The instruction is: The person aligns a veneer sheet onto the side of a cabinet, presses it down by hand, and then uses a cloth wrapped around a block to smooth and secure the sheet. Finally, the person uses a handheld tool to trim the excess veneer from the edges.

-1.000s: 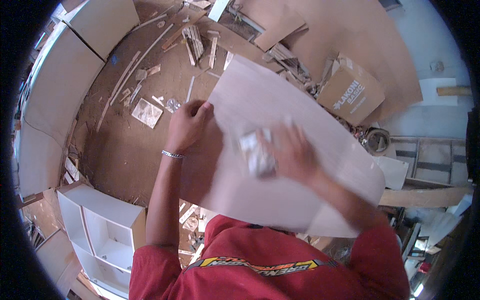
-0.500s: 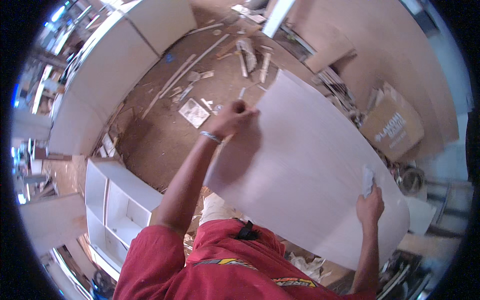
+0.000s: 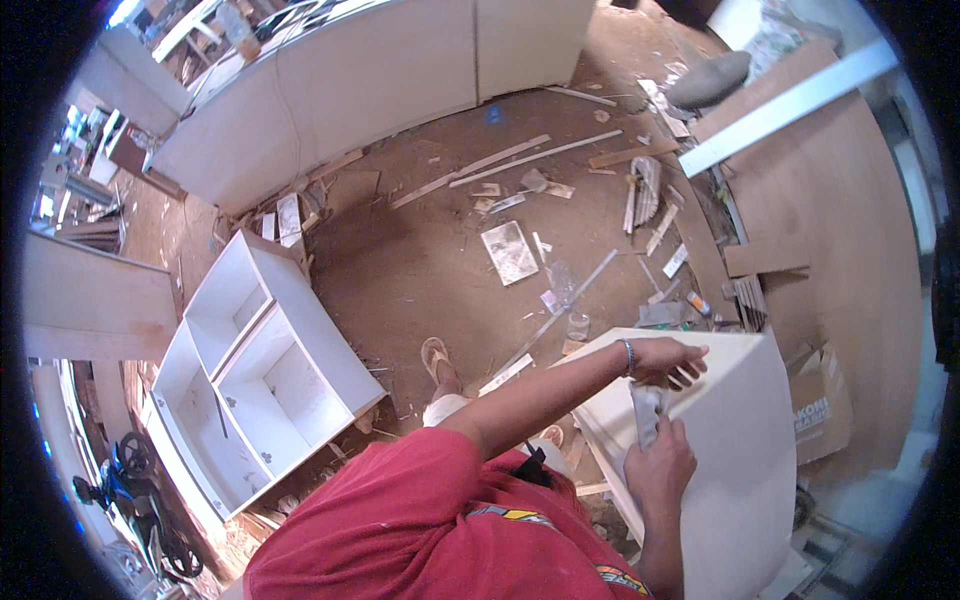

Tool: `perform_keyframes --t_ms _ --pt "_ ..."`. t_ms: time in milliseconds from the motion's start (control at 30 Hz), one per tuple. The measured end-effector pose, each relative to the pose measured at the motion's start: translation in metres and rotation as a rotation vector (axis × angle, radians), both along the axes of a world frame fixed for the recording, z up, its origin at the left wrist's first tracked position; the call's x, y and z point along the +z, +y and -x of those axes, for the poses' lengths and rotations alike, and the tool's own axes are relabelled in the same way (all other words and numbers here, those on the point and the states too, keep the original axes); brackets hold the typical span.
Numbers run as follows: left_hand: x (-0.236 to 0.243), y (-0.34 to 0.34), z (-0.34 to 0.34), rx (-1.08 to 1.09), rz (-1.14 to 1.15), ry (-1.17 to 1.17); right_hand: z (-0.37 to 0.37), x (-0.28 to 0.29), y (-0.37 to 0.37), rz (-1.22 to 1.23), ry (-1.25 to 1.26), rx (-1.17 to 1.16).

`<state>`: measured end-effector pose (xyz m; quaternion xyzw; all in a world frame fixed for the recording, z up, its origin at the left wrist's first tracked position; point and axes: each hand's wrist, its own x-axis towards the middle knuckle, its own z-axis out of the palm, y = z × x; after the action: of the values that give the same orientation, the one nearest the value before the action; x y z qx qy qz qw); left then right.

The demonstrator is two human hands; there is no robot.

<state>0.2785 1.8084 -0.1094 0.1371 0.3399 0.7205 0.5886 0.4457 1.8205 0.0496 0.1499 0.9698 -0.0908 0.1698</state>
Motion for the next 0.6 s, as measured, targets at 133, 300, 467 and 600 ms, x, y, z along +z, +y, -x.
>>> perform_keyframes --t_ms 133,300,467,600 --pt "-0.031 -0.197 0.053 0.109 0.091 -0.076 0.006 -0.034 -0.133 0.124 -0.168 0.029" --pt "-0.095 -0.478 0.114 0.494 0.276 -0.225 0.121 -0.042 -0.254 0.396 0.066 0.019" --pt "-0.093 -0.664 0.132 0.849 0.458 -0.275 0.273 -0.065 -0.338 0.44 0.144 0.141" --pt "-0.094 -0.767 0.107 1.032 0.531 -0.407 0.424 -0.069 -0.424 0.44 0.245 0.214"
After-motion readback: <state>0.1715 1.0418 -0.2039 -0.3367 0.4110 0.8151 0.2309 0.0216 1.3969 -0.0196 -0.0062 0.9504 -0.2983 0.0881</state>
